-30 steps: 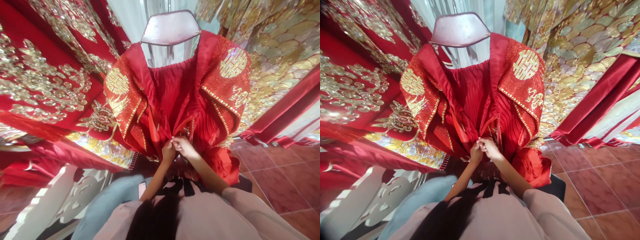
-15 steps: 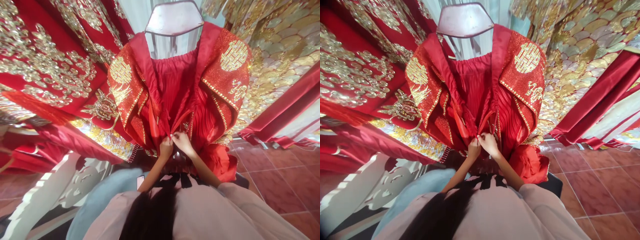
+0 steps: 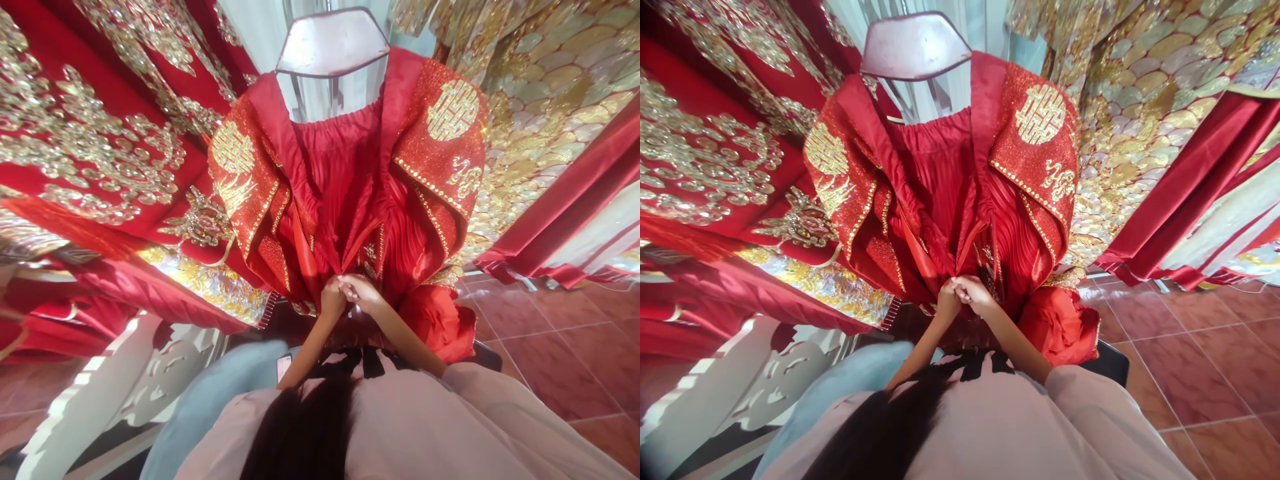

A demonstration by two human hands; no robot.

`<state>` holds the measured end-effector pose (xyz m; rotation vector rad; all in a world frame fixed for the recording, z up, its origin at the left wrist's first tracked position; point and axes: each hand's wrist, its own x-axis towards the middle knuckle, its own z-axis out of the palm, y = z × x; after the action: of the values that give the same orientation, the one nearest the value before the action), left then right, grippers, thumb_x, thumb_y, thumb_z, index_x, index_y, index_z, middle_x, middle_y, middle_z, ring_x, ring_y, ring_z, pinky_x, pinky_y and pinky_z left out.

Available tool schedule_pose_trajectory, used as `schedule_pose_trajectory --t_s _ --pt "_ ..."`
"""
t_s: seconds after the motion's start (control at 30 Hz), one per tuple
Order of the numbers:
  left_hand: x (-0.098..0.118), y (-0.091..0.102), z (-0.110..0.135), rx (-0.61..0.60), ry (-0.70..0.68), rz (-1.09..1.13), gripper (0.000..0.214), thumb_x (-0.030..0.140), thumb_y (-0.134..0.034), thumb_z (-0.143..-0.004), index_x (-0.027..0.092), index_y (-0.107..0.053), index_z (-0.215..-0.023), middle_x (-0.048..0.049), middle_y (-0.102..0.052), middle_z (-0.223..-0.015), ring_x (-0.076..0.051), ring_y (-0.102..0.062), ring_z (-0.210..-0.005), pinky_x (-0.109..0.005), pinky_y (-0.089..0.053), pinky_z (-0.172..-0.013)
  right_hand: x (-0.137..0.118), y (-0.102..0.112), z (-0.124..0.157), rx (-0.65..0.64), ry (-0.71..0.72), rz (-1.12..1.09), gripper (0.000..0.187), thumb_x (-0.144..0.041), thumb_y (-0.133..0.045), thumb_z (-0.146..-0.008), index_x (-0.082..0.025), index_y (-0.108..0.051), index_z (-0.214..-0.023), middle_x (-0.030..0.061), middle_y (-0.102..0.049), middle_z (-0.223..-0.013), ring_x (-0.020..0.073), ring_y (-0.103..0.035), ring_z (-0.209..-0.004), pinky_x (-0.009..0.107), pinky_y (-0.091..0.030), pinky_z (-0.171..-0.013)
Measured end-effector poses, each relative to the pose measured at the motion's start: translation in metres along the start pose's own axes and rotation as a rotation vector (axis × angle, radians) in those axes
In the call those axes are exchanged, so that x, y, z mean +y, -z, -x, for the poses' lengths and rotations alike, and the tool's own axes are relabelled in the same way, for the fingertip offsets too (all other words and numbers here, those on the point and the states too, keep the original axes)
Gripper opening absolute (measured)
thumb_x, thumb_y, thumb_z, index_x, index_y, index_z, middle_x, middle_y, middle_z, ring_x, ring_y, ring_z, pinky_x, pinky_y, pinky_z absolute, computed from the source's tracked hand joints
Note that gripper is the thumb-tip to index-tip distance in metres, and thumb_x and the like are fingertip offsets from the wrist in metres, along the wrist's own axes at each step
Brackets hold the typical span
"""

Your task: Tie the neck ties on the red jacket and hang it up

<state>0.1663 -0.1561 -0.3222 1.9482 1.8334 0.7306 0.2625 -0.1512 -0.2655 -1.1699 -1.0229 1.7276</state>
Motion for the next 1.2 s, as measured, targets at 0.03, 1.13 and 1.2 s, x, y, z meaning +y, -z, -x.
schedule_pose_trajectory --t_s 0.03,1.13,1.2 --pt "0.001 0.001 0.001 -0.002 0.0 -0.008 0.02 0.011 -0.042 -0.089 0.013 -0.062 -0.084 -0.0076 -0.068 -0.081 -0.016 -0.063 -0.072 -0.023 -0.044 -0.063 -0.003 0.0 0.0 -0.019 -0.013 -0.051 0.023 -0.039 -0.05 -0.062 -0.02 -0.042 -0.05 -0.009 -0.027 -0.035 0.0041 -0.017 -0.032 0.02 -0.014 -0.035" --pt "0.069 0.059 -0.031 0.25 -0.048 -0.125 0.025 0.01 -0.042 -0.088 0.014 -0.066 -0.087 -0.0093 -0.068 -0.089 -0.022 -0.063 -0.087 -0.03 -0.048 -0.075 -0.132 -0.037 0.003 0.145 0.249 -0.426 0.011 -0.021 -0.061 -0.057 -0.012 -0.058 -0.05 -0.0074 -0.036 -0.034 0.0001 -0.021 -0.03 0.017 -0.009 -0.033" --pt "0.074 0.064 -0.025 0.24 -0.057 -0.123 0.023 0.011 -0.043 -0.088 0.014 -0.065 -0.087 -0.0092 -0.067 -0.09 -0.022 -0.063 -0.088 -0.03 -0.048 -0.074 -0.142 -0.042 0.007 0.157 0.355 -0.377 0.015 -0.024 -0.061 -0.06 -0.012 -0.059 -0.051 -0.0067 -0.038 -0.034 0.0005 -0.022 -0.03 0.017 -0.01 -0.033"
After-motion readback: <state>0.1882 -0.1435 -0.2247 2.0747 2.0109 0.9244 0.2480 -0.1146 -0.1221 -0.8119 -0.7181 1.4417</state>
